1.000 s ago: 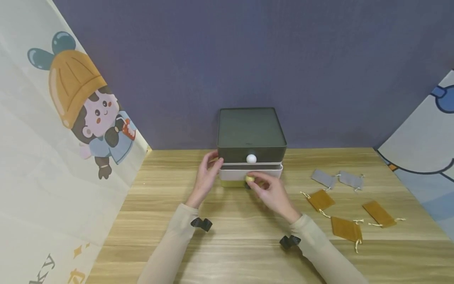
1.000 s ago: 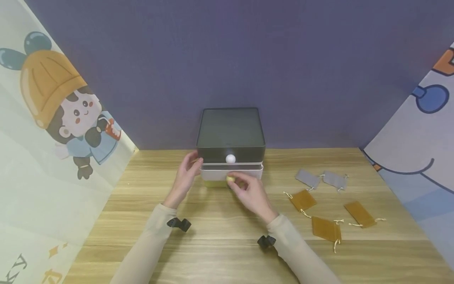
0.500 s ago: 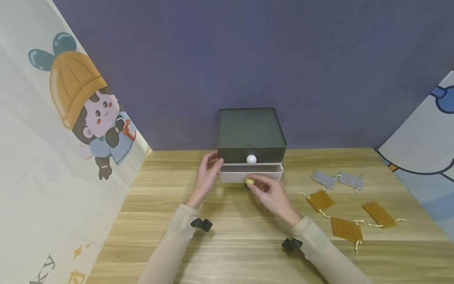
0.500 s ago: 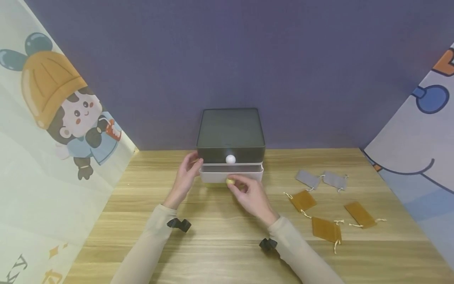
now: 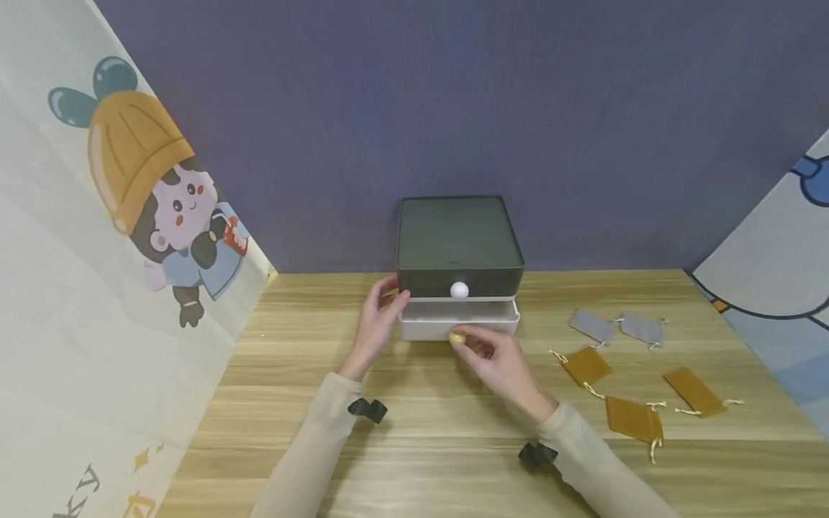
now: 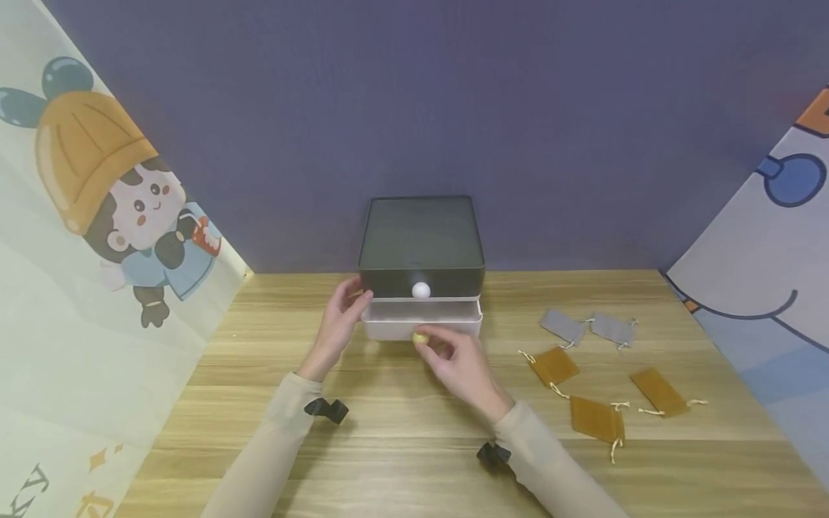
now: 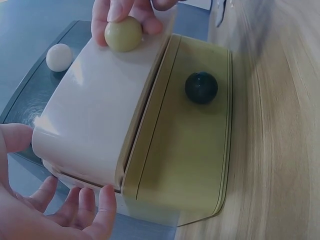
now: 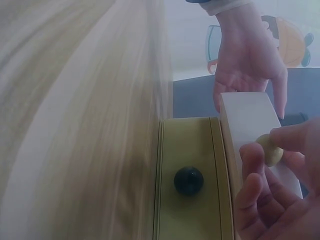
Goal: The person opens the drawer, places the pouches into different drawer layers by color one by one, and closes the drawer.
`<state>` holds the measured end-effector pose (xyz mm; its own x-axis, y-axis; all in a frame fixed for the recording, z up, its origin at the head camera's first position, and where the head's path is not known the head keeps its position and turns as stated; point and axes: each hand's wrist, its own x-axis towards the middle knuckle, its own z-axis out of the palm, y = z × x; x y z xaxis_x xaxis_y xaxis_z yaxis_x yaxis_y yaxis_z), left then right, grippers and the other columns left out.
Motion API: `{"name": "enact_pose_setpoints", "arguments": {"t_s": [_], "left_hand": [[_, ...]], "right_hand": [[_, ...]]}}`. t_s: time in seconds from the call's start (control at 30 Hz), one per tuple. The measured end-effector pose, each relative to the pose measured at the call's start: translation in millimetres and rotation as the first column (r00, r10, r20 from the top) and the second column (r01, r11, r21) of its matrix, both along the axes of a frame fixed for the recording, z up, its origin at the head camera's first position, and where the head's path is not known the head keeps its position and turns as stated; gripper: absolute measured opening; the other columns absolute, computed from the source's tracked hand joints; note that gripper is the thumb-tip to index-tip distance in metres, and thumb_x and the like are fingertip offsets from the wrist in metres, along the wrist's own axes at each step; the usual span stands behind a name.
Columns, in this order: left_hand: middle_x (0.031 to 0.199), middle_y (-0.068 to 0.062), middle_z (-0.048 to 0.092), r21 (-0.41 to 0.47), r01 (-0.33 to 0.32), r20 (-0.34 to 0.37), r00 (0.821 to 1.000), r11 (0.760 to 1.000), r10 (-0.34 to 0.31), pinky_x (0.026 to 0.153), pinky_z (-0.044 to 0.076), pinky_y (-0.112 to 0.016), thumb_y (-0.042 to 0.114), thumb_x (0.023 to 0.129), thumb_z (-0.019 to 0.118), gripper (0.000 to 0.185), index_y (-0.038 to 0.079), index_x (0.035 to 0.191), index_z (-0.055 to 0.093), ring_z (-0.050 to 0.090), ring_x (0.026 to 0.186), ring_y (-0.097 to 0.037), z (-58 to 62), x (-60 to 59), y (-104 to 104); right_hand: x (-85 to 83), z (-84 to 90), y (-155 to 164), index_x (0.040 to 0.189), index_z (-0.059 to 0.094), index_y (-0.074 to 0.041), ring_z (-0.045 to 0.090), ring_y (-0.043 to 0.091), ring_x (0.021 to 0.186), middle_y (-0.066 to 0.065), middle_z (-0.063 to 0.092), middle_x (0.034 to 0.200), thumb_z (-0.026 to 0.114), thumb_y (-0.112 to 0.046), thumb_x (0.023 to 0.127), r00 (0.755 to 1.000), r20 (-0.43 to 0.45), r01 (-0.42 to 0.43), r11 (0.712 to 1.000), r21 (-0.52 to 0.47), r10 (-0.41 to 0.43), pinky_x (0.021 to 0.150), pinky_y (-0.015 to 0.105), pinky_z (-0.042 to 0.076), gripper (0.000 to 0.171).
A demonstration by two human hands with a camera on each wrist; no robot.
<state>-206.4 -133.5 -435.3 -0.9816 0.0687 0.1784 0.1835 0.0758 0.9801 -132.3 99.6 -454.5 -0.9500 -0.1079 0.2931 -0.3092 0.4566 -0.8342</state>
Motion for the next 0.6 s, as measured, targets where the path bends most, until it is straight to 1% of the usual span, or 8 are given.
{"name": "enact_pose_setpoints", "arguments": {"t_s": [0.1, 0.23, 0.47, 0.6], "left_hand": [[0.154, -0.022, 0.054, -0.006, 0.006, 0.007, 1.000, 1.000, -0.006, 0.111, 0.051, -0.047, 0.018, 0.104, 0.066, 0.053, 0.002, 0.152, 0.050, 0.053, 0.134, -0.043, 0.8, -0.3, -0.6], [0.155, -0.021, 0.054, -0.003, 0.012, 0.012, 1.000, 1.000, -0.012, 0.115, 0.048, -0.055, 0.019, 0.104, 0.067, 0.054, 0.002, 0.152, 0.050, 0.053, 0.136, -0.043, 1.0, -0.5, -1.4], [0.156, -0.021, 0.054, 0.003, 0.011, 0.020, 1.000, 1.000, -0.011, 0.115, 0.047, -0.057, 0.021, 0.104, 0.066, 0.054, 0.003, 0.152, 0.050, 0.053, 0.136, -0.043, 1.5, 0.0, -1.4], [0.155, -0.020, 0.055, 0.002, 0.005, 0.032, 0.999, 1.000, -0.005, 0.112, 0.049, -0.052, 0.021, 0.104, 0.066, 0.054, 0.004, 0.152, 0.050, 0.054, 0.136, -0.042, 1.0, -0.3, -1.3]], "right_hand": [[1.7, 0.1, -0.6, 0.123, 0.080, -0.017, 0.062, 0.009, 0.065, 0.004, 0.078, 0.092, 0.080, -0.014, 0.095, 1.000, 0.004, 0.003, 1.000, -0.006, -0.003, 0.057, 0.023, 0.054, 0.028], [3.8, -0.6, -1.3, 0.122, 0.080, -0.016, 0.062, 0.008, 0.065, 0.004, 0.078, 0.091, 0.081, -0.012, 0.094, 1.000, -0.008, 0.002, 1.000, -0.007, -0.002, 0.058, 0.023, 0.054, 0.028], [7.3, -1.4, -1.6, 0.121, 0.080, -0.014, 0.061, 0.004, 0.064, 0.003, 0.079, 0.090, 0.081, -0.010, 0.093, 0.999, -0.035, -0.010, 1.000, -0.007, 0.009, 0.058, 0.023, 0.055, 0.028], [9.6, -1.7, -2.1, 0.121, 0.080, -0.013, 0.060, 0.004, 0.064, 0.003, 0.078, 0.089, 0.081, -0.010, 0.093, 0.999, -0.031, -0.011, 1.000, -0.009, 0.011, 0.058, 0.023, 0.055, 0.028]]}}
